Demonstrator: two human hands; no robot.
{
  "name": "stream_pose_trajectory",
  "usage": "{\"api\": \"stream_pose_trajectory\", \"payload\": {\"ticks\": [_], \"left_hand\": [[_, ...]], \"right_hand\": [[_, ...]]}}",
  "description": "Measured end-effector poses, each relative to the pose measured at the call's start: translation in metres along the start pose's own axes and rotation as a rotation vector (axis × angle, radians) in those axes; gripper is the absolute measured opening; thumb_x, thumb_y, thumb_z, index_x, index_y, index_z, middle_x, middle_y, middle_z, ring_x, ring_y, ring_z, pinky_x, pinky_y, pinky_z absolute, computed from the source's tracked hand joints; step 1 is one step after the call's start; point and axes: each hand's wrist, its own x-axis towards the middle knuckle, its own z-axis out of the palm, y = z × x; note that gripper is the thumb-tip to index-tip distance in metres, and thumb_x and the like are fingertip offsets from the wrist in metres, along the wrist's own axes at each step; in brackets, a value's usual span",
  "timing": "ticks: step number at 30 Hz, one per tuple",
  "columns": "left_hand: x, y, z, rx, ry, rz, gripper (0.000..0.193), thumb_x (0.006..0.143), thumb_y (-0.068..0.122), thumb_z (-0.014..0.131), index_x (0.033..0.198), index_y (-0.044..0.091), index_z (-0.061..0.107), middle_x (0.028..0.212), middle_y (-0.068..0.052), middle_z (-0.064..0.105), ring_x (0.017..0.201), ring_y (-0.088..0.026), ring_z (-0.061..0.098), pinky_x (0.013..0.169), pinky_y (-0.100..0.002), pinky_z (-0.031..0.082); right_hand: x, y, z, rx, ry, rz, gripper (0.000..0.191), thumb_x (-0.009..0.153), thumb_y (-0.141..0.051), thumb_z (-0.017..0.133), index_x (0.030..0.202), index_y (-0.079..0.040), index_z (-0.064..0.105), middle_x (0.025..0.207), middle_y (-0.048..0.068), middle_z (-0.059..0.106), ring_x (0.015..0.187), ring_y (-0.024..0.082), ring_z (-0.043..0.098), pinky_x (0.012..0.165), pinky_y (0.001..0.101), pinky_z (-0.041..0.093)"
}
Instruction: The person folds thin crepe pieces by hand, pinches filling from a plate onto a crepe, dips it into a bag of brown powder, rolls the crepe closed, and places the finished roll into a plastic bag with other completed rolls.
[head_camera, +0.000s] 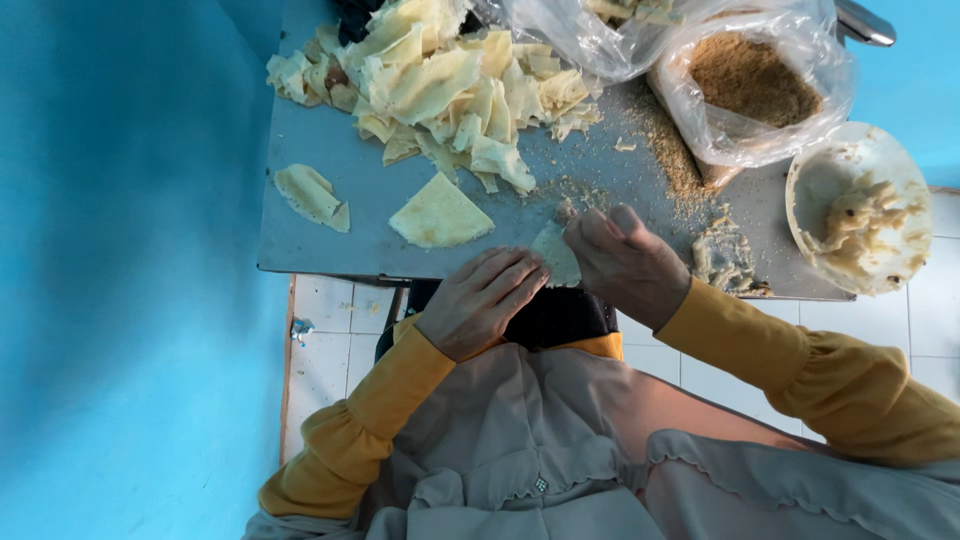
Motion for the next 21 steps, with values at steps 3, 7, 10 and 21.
{"api": "stream_pose_trajectory", "payload": {"ticks": [3, 7, 10, 21], "left_hand": [[0.001, 0.001, -0.001, 0.010, 0.003, 0.000, 0.038, 0.096, 0.014, 0.064, 0.132, 0.001, 0.066, 0.137, -0.012, 0.062, 0.133, -0.028, 0.057, 0.116, -0.043, 0.046], [0.001, 0.002, -0.001, -0.013, 0.038, -0.029, 0.033, 0.095, 0.011, 0.065, 0.127, 0.002, 0.067, 0.135, -0.012, 0.064, 0.132, -0.028, 0.058, 0.116, -0.043, 0.046], [0.001, 0.000, 0.001, -0.010, 0.051, -0.022, 0.029, 0.095, 0.009, 0.067, 0.123, 0.002, 0.068, 0.135, -0.012, 0.064, 0.132, -0.028, 0.059, 0.115, -0.043, 0.047], [0.008, 0.000, 0.004, -0.063, 0.107, -0.046, 0.020, 0.096, 0.007, 0.069, 0.114, -0.001, 0.067, 0.124, -0.013, 0.065, 0.124, -0.030, 0.064, 0.110, -0.044, 0.052]], "right_hand": [[-0.001, 0.002, 0.001, 0.110, 0.075, 0.124, 0.032, 0.084, -0.026, 0.063, 0.110, -0.011, 0.074, 0.115, 0.002, 0.063, 0.116, 0.020, 0.054, 0.097, 0.0362, 0.041], [-0.012, 0.003, 0.001, 0.664, 0.312, 0.317, 0.037, 0.074, -0.010, 0.069, 0.111, -0.016, 0.074, 0.117, 0.007, 0.066, 0.120, 0.025, 0.053, 0.099, 0.0453, 0.042], [-0.032, 0.026, 0.018, 0.939, 0.298, 0.452, 0.043, 0.066, 0.002, 0.063, 0.106, -0.013, 0.070, 0.127, 0.007, 0.067, 0.122, 0.027, 0.058, 0.101, 0.0442, 0.041], [-0.069, 0.144, 0.160, 0.693, -0.125, 0.695, 0.054, 0.083, -0.015, 0.072, 0.136, -0.012, 0.068, 0.089, 0.025, 0.071, 0.084, 0.044, 0.070, 0.082, 0.0530, 0.057]]}}
